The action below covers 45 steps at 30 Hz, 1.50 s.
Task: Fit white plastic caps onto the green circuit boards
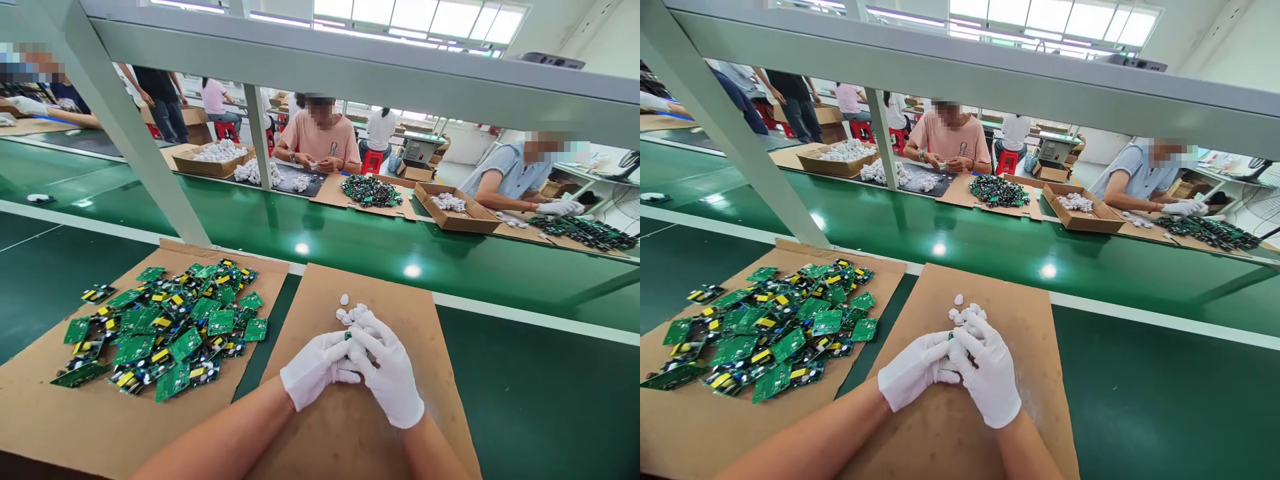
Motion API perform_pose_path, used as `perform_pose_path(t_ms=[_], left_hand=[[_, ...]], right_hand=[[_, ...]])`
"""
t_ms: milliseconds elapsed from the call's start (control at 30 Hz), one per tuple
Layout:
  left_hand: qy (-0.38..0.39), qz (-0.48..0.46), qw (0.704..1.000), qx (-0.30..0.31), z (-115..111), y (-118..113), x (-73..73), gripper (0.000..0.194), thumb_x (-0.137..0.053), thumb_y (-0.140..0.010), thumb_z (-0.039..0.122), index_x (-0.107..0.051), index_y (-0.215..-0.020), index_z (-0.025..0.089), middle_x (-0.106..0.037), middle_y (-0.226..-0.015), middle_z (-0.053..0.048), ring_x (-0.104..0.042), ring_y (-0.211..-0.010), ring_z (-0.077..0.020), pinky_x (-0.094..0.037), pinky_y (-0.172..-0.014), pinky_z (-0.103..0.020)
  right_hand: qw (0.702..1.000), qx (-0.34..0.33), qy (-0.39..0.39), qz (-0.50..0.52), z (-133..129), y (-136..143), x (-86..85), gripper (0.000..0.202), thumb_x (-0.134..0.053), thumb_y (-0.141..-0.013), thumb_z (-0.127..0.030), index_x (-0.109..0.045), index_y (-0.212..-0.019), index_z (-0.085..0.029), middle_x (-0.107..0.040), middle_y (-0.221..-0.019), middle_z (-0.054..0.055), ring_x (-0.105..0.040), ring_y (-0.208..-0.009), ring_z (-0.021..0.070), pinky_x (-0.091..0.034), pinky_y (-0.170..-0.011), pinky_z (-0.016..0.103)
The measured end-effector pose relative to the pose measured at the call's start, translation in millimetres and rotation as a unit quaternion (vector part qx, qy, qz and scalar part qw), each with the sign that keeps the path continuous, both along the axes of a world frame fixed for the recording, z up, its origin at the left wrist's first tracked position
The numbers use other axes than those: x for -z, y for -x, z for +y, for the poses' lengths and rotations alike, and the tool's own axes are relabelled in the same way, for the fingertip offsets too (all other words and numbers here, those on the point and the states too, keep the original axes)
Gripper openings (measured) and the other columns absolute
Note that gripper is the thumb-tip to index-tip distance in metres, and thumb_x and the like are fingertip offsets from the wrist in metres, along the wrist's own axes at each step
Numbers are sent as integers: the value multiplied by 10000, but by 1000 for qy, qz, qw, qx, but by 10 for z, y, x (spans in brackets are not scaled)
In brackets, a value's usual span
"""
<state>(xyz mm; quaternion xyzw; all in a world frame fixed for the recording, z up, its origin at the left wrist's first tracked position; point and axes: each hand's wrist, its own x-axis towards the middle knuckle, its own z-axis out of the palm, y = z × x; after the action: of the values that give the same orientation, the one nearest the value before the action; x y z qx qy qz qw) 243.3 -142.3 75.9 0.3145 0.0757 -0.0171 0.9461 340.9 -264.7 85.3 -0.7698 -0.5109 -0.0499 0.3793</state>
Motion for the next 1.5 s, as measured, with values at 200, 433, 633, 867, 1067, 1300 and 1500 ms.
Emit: perform_pose_path(t_ms=[200,433,633,867,1067,1300,1500], left_hand=[[-48,10,999,-21,-29,5,12,380,-677,-741,402,-634,-998,124,-595,-768,-51,-571,-638,-93,-494,-642,-236],[-106,81,989,-65,-42,3,-49,345,-726,-667,423,-635,-819,127,-572,-709,-20,-557,-571,-83,-459,-536,-197],[-136,79,985,-69,-42,-31,-22,384,-719,-663,436,-624,-853,116,-613,-720,-52,-579,-605,-114,-468,-566,-222],[-95,-17,995,-20,-24,-4,33,446,-598,-767,509,-613,-1010,136,-601,-831,-72,-594,-739,-145,-481,-676,-262],[-185,-3,983,-8,-45,35,-138,320,-614,-791,416,-613,-963,147,-602,-845,-59,-559,-728,-112,-448,-629,-205],[-127,14,992,17,18,6,-164,379,-595,-810,398,-588,-1114,172,-642,-940,-96,-617,-800,-152,-481,-700,-243],[-181,53,982,-1,40,23,-163,377,-560,-839,361,-557,-1193,232,-587,-1183,-81,-588,-981,-214,-489,-839,-344]], right_hand=[[993,12,-26,-113,16,6,69,188,-577,-824,-244,-693,-961,-300,-616,-1083,66,-619,-962,218,-540,-821,389],[978,-82,-32,187,21,58,-4,402,-414,-914,-353,-476,-1303,-274,-534,-1306,73,-501,-1196,233,-430,-1001,429],[943,-18,45,328,72,88,24,441,-466,-883,-441,-533,-1268,-234,-589,-1256,68,-487,-1212,247,-370,-1047,425],[936,-8,26,352,22,41,46,445,-429,-890,-460,-565,-1240,-222,-581,-1268,57,-493,-1203,237,-359,-1057,399],[931,-4,31,362,-6,10,27,444,-452,-868,-476,-614,-1179,-204,-656,-1149,70,-579,-1091,250,-447,-971,391],[935,11,69,348,23,14,-3,418,-512,-849,-366,-556,-1244,-233,-609,-1228,49,-567,-1106,226,-468,-944,355],[943,-1,48,329,60,41,-74,446,-607,-758,-279,-586,-1201,-238,-688,-1000,16,-630,-822,181,-524,-779,301]])
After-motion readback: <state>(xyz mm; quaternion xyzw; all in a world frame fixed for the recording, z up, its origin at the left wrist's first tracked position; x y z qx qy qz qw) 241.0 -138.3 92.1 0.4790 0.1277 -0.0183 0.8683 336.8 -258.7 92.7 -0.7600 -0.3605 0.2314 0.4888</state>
